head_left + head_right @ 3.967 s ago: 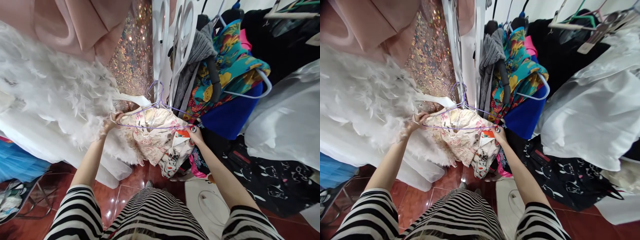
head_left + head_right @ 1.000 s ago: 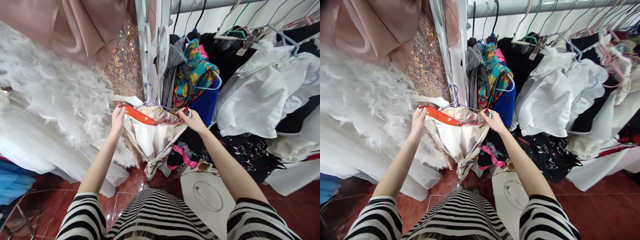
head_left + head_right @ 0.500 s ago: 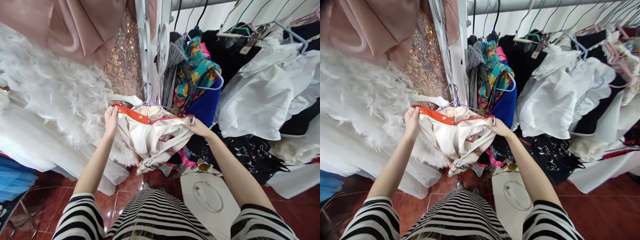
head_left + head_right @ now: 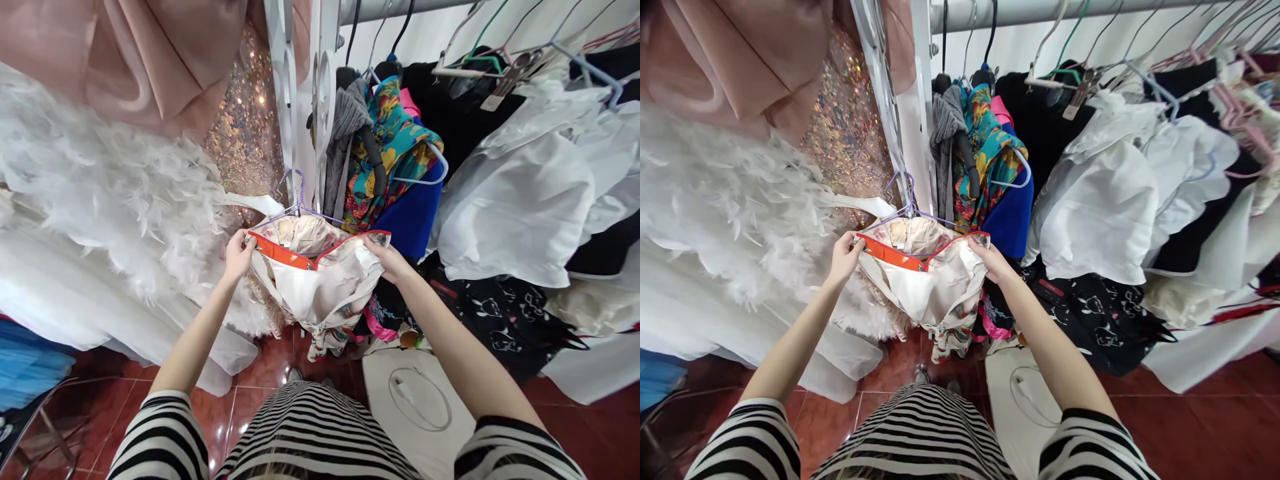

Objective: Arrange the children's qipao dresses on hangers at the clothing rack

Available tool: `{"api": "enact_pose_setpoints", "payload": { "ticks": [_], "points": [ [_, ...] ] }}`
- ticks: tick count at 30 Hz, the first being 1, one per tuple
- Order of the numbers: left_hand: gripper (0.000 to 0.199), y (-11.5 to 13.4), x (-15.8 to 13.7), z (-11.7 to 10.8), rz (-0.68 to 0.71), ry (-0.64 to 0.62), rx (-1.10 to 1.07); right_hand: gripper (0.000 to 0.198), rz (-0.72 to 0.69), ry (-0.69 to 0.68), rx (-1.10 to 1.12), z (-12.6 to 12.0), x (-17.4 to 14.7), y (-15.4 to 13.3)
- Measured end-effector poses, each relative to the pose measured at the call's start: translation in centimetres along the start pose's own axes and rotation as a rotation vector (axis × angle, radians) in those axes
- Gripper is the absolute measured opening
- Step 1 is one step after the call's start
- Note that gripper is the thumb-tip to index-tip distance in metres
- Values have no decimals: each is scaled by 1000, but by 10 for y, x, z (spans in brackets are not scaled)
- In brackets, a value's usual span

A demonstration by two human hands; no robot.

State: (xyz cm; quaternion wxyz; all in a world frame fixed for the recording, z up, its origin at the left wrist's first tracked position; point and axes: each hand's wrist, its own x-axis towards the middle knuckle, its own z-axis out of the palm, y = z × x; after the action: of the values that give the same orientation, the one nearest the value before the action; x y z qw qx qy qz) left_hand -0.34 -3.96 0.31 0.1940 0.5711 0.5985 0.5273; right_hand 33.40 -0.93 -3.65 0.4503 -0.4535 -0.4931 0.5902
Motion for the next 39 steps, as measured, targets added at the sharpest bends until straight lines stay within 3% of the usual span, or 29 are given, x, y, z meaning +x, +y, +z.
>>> {"api": "enact_pose_setpoints", "payload": {
  "ticks": [5,8,12,16,23,30,39],
  "points": [
    [7,-9,5,7,57,53,95,38,-23,191,70,-19,12,-1],
    [6,-13,7,13,100,1,194,36,-18,232,70,-28,8,0],
    [6,-13,8,25,258,-49,325,36,-14,202,18,-31,1,0],
    [15,-8,12,37,381,2,420,36,18,198,28,-25,-3,-8],
    [19,8,31,48,399,-63,751,51,-22,55,-123,0,-8,-30],
    [24,21,55,35,484,-167,904,57,-27,68,-242,-3,-10,-40],
    [34,23,90,2,571,-347,671,59,-33,187,-523,-23,-5,-30]
  ]
}}
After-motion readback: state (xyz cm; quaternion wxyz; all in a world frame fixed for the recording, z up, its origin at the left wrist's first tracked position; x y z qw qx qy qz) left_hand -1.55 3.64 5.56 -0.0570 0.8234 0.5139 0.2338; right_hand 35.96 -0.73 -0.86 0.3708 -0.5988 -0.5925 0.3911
